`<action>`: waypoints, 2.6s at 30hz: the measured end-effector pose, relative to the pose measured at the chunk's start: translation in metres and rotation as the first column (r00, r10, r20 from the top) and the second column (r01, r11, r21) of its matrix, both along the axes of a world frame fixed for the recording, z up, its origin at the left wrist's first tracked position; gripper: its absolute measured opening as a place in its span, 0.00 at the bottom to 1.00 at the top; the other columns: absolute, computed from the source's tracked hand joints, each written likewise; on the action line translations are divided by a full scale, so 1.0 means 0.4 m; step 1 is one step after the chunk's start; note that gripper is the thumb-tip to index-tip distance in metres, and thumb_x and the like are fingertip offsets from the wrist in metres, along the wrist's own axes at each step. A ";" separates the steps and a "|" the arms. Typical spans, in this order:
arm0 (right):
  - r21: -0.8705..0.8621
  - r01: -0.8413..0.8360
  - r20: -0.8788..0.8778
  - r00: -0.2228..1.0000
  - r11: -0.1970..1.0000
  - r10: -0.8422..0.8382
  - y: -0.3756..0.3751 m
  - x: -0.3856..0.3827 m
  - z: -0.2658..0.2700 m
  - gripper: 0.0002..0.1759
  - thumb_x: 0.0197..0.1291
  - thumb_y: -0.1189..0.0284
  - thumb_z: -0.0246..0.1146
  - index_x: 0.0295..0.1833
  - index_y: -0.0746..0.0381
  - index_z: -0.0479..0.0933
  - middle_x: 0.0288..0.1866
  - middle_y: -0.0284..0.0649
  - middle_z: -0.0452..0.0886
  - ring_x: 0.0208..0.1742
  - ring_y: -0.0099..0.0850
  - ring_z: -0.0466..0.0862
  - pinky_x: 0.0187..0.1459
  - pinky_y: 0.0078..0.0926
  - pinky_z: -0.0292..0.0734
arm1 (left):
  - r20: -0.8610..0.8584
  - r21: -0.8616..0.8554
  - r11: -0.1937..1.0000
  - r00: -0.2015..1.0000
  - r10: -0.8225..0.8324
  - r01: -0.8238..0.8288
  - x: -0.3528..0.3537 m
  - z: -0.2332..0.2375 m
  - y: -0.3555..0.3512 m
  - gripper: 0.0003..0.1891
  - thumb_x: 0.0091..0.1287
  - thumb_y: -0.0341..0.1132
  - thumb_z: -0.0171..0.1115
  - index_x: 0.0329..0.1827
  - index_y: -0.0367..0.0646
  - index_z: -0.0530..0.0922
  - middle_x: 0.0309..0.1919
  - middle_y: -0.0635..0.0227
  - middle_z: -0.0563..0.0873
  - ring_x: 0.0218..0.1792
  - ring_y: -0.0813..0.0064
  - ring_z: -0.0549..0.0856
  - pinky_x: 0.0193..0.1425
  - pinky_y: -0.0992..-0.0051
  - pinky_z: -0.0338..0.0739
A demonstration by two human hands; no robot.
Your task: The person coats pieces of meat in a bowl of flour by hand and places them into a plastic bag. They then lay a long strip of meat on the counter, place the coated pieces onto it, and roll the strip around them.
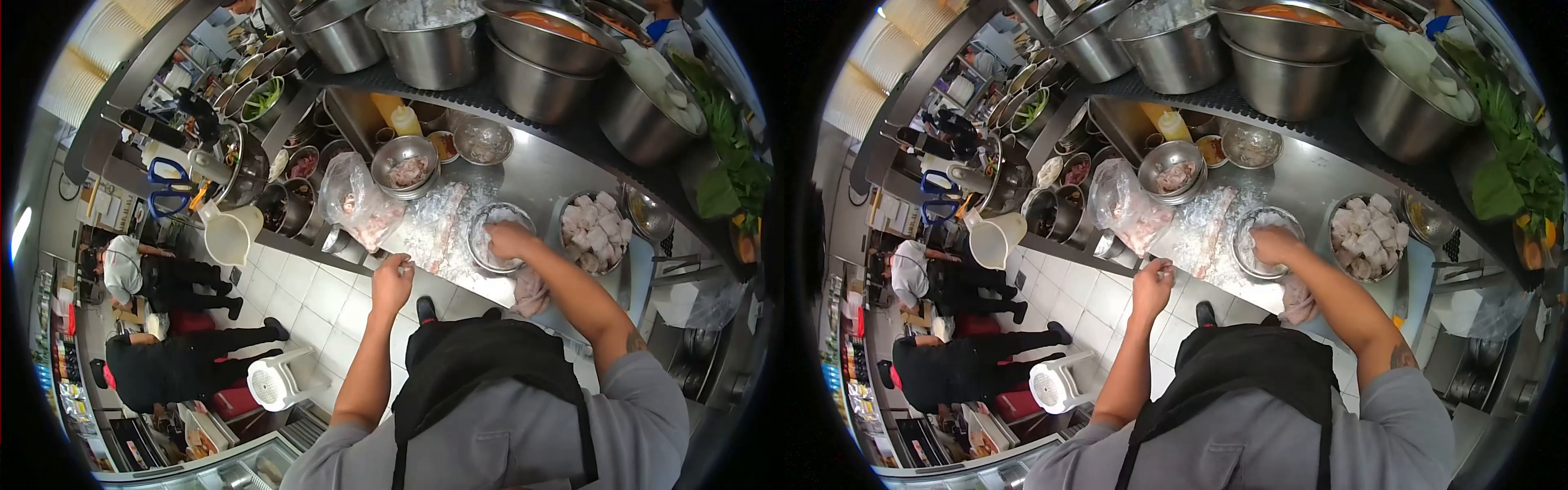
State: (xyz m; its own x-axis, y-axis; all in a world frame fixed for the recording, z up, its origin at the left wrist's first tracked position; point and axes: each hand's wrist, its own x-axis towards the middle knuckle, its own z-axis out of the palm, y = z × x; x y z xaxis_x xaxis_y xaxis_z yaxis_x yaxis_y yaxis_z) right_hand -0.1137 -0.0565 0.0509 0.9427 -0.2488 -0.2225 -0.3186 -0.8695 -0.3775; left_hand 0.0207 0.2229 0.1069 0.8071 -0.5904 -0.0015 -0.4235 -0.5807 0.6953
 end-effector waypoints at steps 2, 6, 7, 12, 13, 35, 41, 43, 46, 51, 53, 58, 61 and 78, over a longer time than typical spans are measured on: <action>-0.155 -0.008 0.118 0.993 0.988 0.026 0.028 -0.018 0.002 0.21 0.54 0.75 0.59 0.56 0.66 0.78 0.48 0.59 0.84 0.51 0.54 0.85 0.55 0.51 0.78 | -0.017 -0.012 1.000 1.000 -0.001 0.001 0.008 -0.024 0.021 0.12 0.65 0.34 0.65 0.48 0.38 0.84 0.39 0.53 0.89 0.35 0.54 0.87 0.43 0.61 0.80; -0.037 -0.028 -0.082 0.996 0.999 0.025 -0.027 0.003 -0.157 0.29 0.53 0.74 0.61 0.65 0.62 0.75 0.53 0.59 0.83 0.55 0.52 0.84 0.58 0.49 0.77 | 0.084 -0.012 0.994 0.991 -0.109 0.110 0.023 -0.025 -0.009 0.12 0.65 0.34 0.66 0.48 0.39 0.84 0.39 0.52 0.89 0.35 0.54 0.87 0.44 0.61 0.81; 0.036 0.034 -0.126 0.992 0.999 -0.029 -0.056 0.006 -0.177 0.33 0.52 0.76 0.59 0.69 0.60 0.73 0.52 0.58 0.83 0.54 0.52 0.84 0.58 0.46 0.77 | 0.080 -0.019 0.987 0.984 -0.159 0.161 0.031 -0.023 -0.030 0.12 0.65 0.35 0.66 0.49 0.39 0.84 0.39 0.52 0.89 0.34 0.54 0.87 0.43 0.61 0.80; -0.048 0.209 -0.147 0.966 0.977 -0.214 0.003 -0.027 0.045 0.31 0.54 0.67 0.69 0.67 0.57 0.75 0.57 0.54 0.82 0.61 0.49 0.81 0.59 0.50 0.77 | -0.001 -0.029 0.950 0.950 -0.312 0.312 0.021 0.051 -0.137 0.15 0.64 0.35 0.66 0.51 0.39 0.84 0.40 0.52 0.89 0.32 0.55 0.86 0.42 0.61 0.79; -0.153 0.109 -0.067 0.990 0.982 -0.121 0.002 -0.031 -0.025 0.32 0.55 0.64 0.69 0.67 0.56 0.75 0.57 0.53 0.82 0.59 0.50 0.83 0.59 0.49 0.77 | 0.014 -0.060 0.936 0.938 -0.346 0.346 0.029 0.047 -0.159 0.15 0.63 0.35 0.67 0.51 0.39 0.84 0.41 0.52 0.89 0.32 0.55 0.86 0.42 0.61 0.79; 0.427 0.452 0.096 0.839 0.783 -0.536 0.334 0.156 -0.043 0.18 0.61 0.71 0.63 0.57 0.63 0.78 0.45 0.55 0.84 0.47 0.53 0.84 0.50 0.44 0.77 | -0.283 -0.090 0.850 0.805 -0.522 0.519 0.212 -0.247 -0.101 0.18 0.68 0.38 0.67 0.57 0.39 0.83 0.38 0.58 0.87 0.36 0.71 0.84 0.44 0.71 0.78; 0.282 0.468 0.198 0.826 0.837 -0.528 0.379 0.118 -0.132 0.17 0.61 0.71 0.64 0.56 0.58 0.79 0.46 0.50 0.81 0.52 0.51 0.80 0.53 0.45 0.75 | -0.105 -0.069 0.727 0.720 -0.686 0.683 0.219 -0.304 -0.090 0.18 0.64 0.34 0.69 0.56 0.39 0.83 0.45 0.54 0.84 0.43 0.58 0.85 0.50 0.64 0.79; 0.198 0.472 0.241 0.826 0.859 -0.510 0.401 0.112 -0.117 0.16 0.59 0.72 0.65 0.54 0.58 0.79 0.45 0.48 0.79 0.53 0.50 0.79 0.53 0.44 0.75 | -0.047 -0.054 0.689 0.687 -0.725 0.723 0.222 -0.310 -0.092 0.19 0.62 0.32 0.69 0.57 0.39 0.83 0.47 0.55 0.84 0.45 0.56 0.84 0.53 0.62 0.78; 0.091 0.398 0.272 0.872 0.913 -0.407 0.430 0.094 -0.103 0.12 0.55 0.73 0.66 0.47 0.58 0.81 0.44 0.46 0.78 0.51 0.47 0.78 0.52 0.43 0.75 | 0.114 -0.116 0.623 0.634 -0.765 0.773 0.232 -0.316 -0.079 0.19 0.59 0.29 0.69 0.55 0.40 0.82 0.47 0.56 0.84 0.49 0.54 0.82 0.55 0.61 0.77; -0.069 0.310 0.344 0.900 0.948 -0.269 0.453 0.100 -0.161 0.06 0.52 0.73 0.66 0.38 0.59 0.80 0.43 0.44 0.78 0.50 0.44 0.78 0.52 0.41 0.75 | 0.058 -0.048 0.551 0.553 -0.831 0.833 0.240 -0.296 -0.096 0.16 0.59 0.26 0.66 0.52 0.40 0.81 0.46 0.59 0.83 0.53 0.54 0.80 0.60 0.60 0.75; -0.067 0.284 0.350 0.904 0.956 -0.244 0.451 0.099 -0.177 0.06 0.53 0.73 0.65 0.37 0.61 0.79 0.43 0.44 0.78 0.50 0.44 0.78 0.52 0.41 0.75 | 0.039 -0.018 0.534 0.534 -0.844 0.845 0.244 -0.292 -0.104 0.15 0.60 0.26 0.66 0.51 0.40 0.81 0.46 0.59 0.83 0.53 0.54 0.80 0.61 0.60 0.74; -0.054 0.336 0.420 0.862 0.940 -0.284 0.432 0.115 -0.135 0.05 0.56 0.74 0.63 0.38 0.62 0.76 0.42 0.45 0.78 0.50 0.45 0.78 0.52 0.43 0.75 | 0.107 -0.018 0.494 0.493 -0.863 0.869 0.261 -0.302 -0.107 0.16 0.59 0.27 0.66 0.51 0.40 0.82 0.47 0.57 0.82 0.53 0.53 0.80 0.61 0.60 0.74; 0.027 0.385 0.440 0.824 0.923 -0.357 0.399 0.133 -0.124 0.07 0.58 0.74 0.62 0.41 0.63 0.75 0.43 0.46 0.78 0.50 0.48 0.78 0.53 0.44 0.74 | 0.054 -0.052 0.539 0.541 -0.839 0.841 0.253 -0.300 -0.113 0.17 0.57 0.30 0.67 0.51 0.39 0.82 0.49 0.54 0.82 0.52 0.52 0.80 0.60 0.60 0.75; 0.244 0.431 0.414 0.763 0.868 -0.496 0.347 0.152 -0.179 0.16 0.59 0.74 0.60 0.53 0.64 0.77 0.45 0.49 0.79 0.53 0.50 0.78 0.57 0.44 0.74 | -0.040 -0.075 0.672 0.671 -0.740 0.737 0.251 -0.275 -0.152 0.17 0.58 0.33 0.68 0.51 0.39 0.84 0.46 0.53 0.86 0.48 0.49 0.84 0.57 0.60 0.78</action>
State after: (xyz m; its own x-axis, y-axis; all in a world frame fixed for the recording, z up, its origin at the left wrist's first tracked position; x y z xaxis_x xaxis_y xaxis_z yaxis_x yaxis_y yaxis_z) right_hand -0.0530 0.0824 -0.0208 0.7193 -0.6816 0.1345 -0.4370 -0.5944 -0.6751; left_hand 0.1209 0.1621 -0.0032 0.1065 -0.9943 0.0111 -0.6547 -0.0617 0.7533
